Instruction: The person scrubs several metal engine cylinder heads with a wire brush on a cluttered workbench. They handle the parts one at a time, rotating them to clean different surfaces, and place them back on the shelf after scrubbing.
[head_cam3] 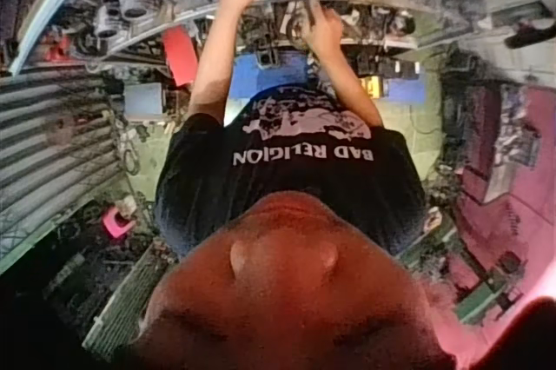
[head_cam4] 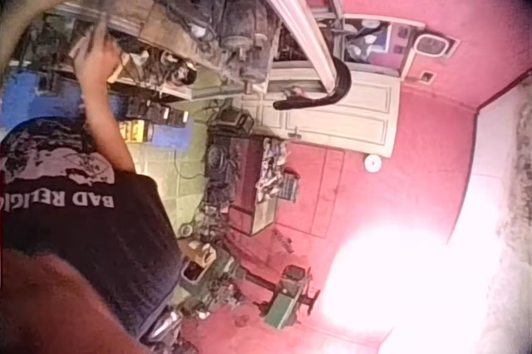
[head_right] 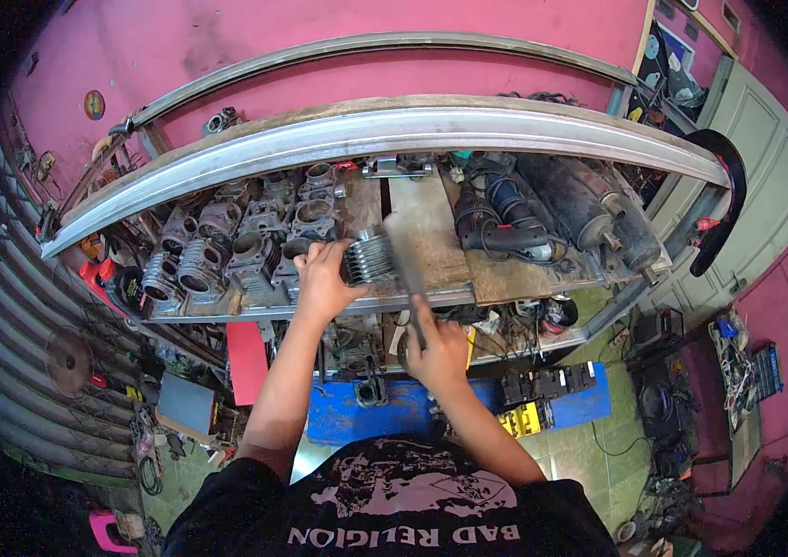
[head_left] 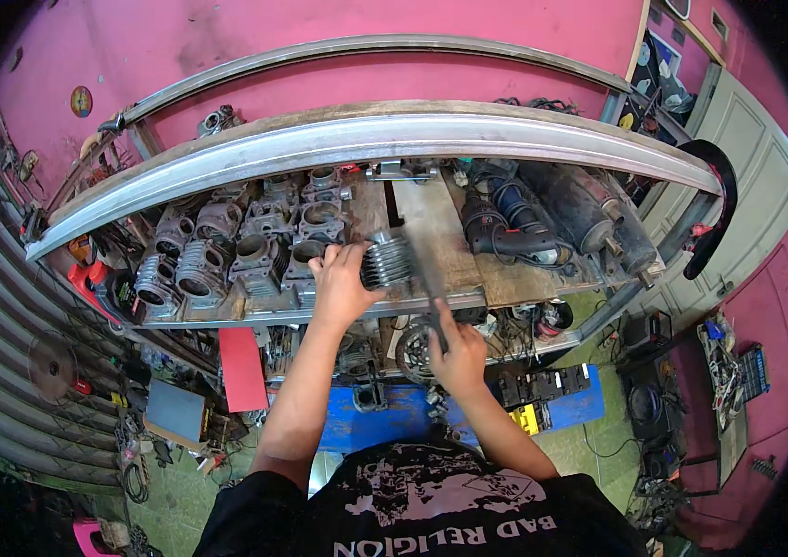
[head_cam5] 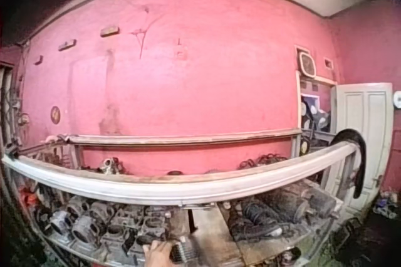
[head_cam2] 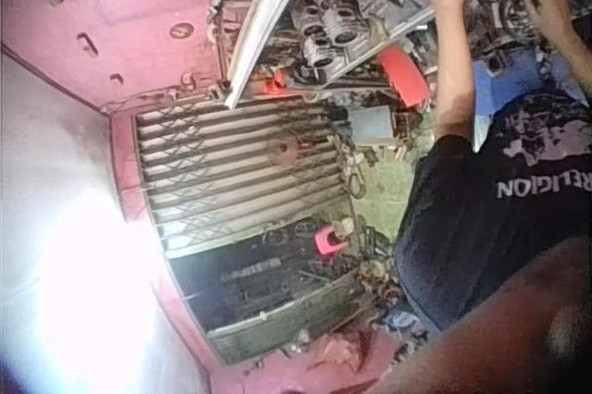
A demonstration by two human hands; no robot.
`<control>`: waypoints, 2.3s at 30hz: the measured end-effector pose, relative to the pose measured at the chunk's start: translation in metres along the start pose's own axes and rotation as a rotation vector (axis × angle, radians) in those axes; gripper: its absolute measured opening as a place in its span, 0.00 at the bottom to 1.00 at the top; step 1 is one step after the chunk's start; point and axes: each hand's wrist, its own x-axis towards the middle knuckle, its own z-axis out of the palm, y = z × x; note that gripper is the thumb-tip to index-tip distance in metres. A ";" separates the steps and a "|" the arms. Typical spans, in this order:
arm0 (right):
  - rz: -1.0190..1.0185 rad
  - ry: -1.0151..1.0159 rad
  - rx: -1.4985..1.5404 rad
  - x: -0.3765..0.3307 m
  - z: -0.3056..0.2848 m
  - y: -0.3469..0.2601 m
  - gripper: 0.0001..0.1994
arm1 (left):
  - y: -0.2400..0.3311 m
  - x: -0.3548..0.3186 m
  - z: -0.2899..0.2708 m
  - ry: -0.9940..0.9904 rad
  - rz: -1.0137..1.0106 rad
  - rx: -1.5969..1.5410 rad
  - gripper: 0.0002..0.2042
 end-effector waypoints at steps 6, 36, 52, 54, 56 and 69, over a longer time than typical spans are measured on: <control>-0.046 -0.036 0.062 -0.017 0.001 -0.012 0.34 | 0.001 -0.001 -0.002 -0.045 -0.003 0.007 0.39; -0.073 -0.069 0.033 -0.020 -0.006 -0.025 0.33 | 0.005 0.000 -0.008 -0.094 -0.013 0.055 0.40; -0.036 -0.045 0.113 -0.017 -0.001 -0.008 0.32 | 0.010 0.001 -0.012 -0.104 -0.045 0.055 0.41; -0.021 -0.007 0.119 -0.017 0.001 -0.010 0.32 | 0.010 0.004 -0.011 -0.100 -0.050 0.055 0.41; -0.055 0.032 0.133 -0.014 0.004 -0.017 0.32 | 0.011 0.004 -0.010 -0.103 -0.056 0.062 0.42; 0.175 -0.024 0.270 -0.015 -0.008 0.037 0.30 | 0.033 0.017 -0.016 -0.190 -0.057 0.288 0.38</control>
